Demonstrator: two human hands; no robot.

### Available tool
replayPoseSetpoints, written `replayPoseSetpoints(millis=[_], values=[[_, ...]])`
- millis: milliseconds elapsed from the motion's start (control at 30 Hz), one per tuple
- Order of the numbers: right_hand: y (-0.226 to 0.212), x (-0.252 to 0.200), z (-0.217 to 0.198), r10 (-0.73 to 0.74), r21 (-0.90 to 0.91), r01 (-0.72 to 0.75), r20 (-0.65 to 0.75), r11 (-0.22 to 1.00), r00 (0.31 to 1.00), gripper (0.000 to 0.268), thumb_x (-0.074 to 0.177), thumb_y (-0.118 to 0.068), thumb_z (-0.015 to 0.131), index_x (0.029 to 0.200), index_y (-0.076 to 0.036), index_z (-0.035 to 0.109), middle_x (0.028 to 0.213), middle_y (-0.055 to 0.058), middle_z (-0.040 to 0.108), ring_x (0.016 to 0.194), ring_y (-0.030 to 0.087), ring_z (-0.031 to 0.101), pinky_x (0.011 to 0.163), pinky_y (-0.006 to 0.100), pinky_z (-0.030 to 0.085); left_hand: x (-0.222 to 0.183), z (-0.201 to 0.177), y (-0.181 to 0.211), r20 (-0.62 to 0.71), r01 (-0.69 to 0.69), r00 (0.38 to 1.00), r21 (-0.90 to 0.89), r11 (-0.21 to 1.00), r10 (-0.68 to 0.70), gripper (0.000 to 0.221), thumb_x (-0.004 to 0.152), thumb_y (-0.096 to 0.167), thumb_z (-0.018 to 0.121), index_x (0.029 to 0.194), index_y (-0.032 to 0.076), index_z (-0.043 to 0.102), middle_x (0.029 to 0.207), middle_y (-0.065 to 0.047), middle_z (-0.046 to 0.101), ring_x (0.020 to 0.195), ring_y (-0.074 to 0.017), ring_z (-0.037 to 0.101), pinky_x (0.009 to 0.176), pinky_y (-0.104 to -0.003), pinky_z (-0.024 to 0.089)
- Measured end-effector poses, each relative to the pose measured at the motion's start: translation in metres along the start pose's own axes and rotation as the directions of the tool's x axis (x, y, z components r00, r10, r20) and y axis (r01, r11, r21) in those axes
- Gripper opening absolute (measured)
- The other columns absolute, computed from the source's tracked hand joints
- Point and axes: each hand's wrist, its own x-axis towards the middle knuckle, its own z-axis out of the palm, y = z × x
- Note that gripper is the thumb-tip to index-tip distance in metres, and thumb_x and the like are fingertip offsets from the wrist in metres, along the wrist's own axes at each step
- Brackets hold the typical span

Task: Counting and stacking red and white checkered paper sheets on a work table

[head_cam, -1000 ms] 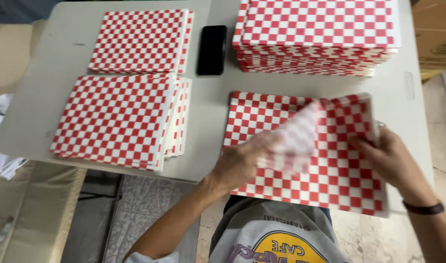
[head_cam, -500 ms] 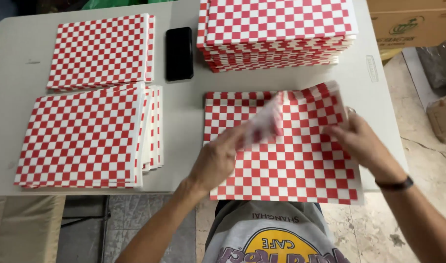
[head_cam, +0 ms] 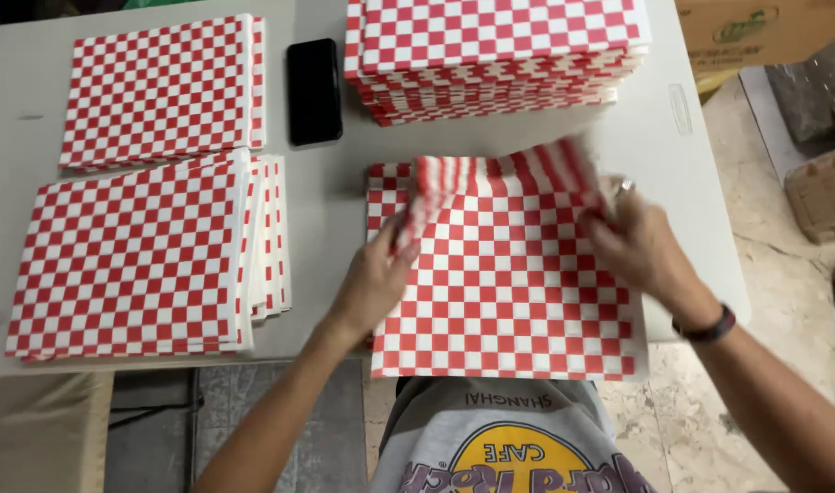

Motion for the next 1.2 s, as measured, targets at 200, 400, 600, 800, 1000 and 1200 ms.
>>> replayPoseSetpoints(millis=[200, 400, 600, 800, 1000, 1200], values=[[-0.004, 0.015, -0.007, 0.237, 0.110, -0.243, 0.067, 0.964, 0.969, 0.032, 0.103, -0.025, 0.064, 0.100, 0.007, 0.068, 0.073, 0.021, 0.067, 0.059, 0.034, 0.065, 0.057, 0.048, 0.052, 0.001, 0.007, 0.007, 0.244, -0.487, 0.869, 0.577, 0.656, 0.430, 0.066, 0.091, -0.002, 0.048, 0.153, 0.019, 0.042, 0.135, -0.023, 0.058, 0.106, -0.0423, 0.070, 0.069, -0.048, 0.064], [-0.019, -0.008, 0.004, -0.265, -0.304, 0.256, 0.013, 0.918, 0.964, 0.055, 0.084, 0.010, 0.059, 0.138, 0.000, 0.061, 0.108, 0.024, 0.071, 0.067, 0.045, 0.072, 0.056, 0.054, 0.060, 0.015, -0.011, 0.001, 0.042, 0.246, 0.969, -0.309, 0.919, -0.245, 0.049, 0.087, 0.029, 0.076, 0.124, 0.001, 0.061, 0.098, -0.021, 0.076, 0.085, -0.0342, 0.078, 0.063, -0.050, 0.064], [0.028, 0.030, 0.005, 0.157, 0.049, -0.158, 0.034, 0.986, 0.987, 0.039, 0.104, -0.029, 0.064, 0.101, 0.010, 0.065, 0.082, 0.027, 0.069, 0.071, 0.043, 0.069, 0.064, 0.054, 0.052, -0.015, 0.010, 0.000, 0.196, -0.450, 0.891, 0.507, 0.735, 0.410, 0.051, 0.100, 0.011, 0.044, 0.151, 0.013, 0.043, 0.133, -0.022, 0.064, 0.103, -0.0451, 0.070, 0.073, -0.056, 0.060], [-0.023, 0.004, 0.009, -0.237, -0.427, 0.240, 0.060, 0.872, 0.970, 0.027, 0.098, -0.004, 0.056, 0.125, 0.001, 0.062, 0.094, 0.022, 0.069, 0.074, 0.042, 0.073, 0.057, 0.051, 0.062, -0.001, -0.001, 0.024, 0.018, 0.054, 0.998, 0.096, 0.994, -0.056, 0.050, 0.086, 0.017, 0.070, 0.134, 0.010, 0.055, 0.100, -0.023, 0.075, 0.086, -0.0393, 0.075, 0.068, -0.052, 0.061], [0.030, 0.036, 0.014, 0.016, -0.125, -0.018, -0.020, 0.992, 1.000, 0.031, 0.102, -0.033, 0.066, 0.107, -0.005, 0.053, 0.075, 0.015, 0.058, 0.064, 0.038, 0.057, 0.053, 0.054, 0.047, 0.026, -0.011, 0.005, 0.004, 0.314, 0.943, -0.336, 0.888, -0.332, 0.051, 0.079, 0.031, 0.086, 0.113, -0.002, 0.066, 0.087, -0.022, 0.074, 0.071, -0.0309, 0.076, 0.052, -0.050, 0.061], [-0.006, 0.013, 0.028, -0.239, -0.562, 0.276, 0.140, 0.780, 0.961, 0.034, 0.098, -0.011, 0.056, 0.129, 0.002, 0.053, 0.094, 0.024, 0.058, 0.075, 0.047, 0.067, 0.048, 0.057, 0.055, -0.017, 0.035, 0.022, 0.107, -0.245, 0.960, 0.770, 0.589, 0.260, 0.059, 0.097, 0.014, 0.055, 0.155, 0.012, 0.040, 0.119, -0.031, 0.064, 0.066, -0.0399, 0.075, 0.048, -0.048, 0.063]])
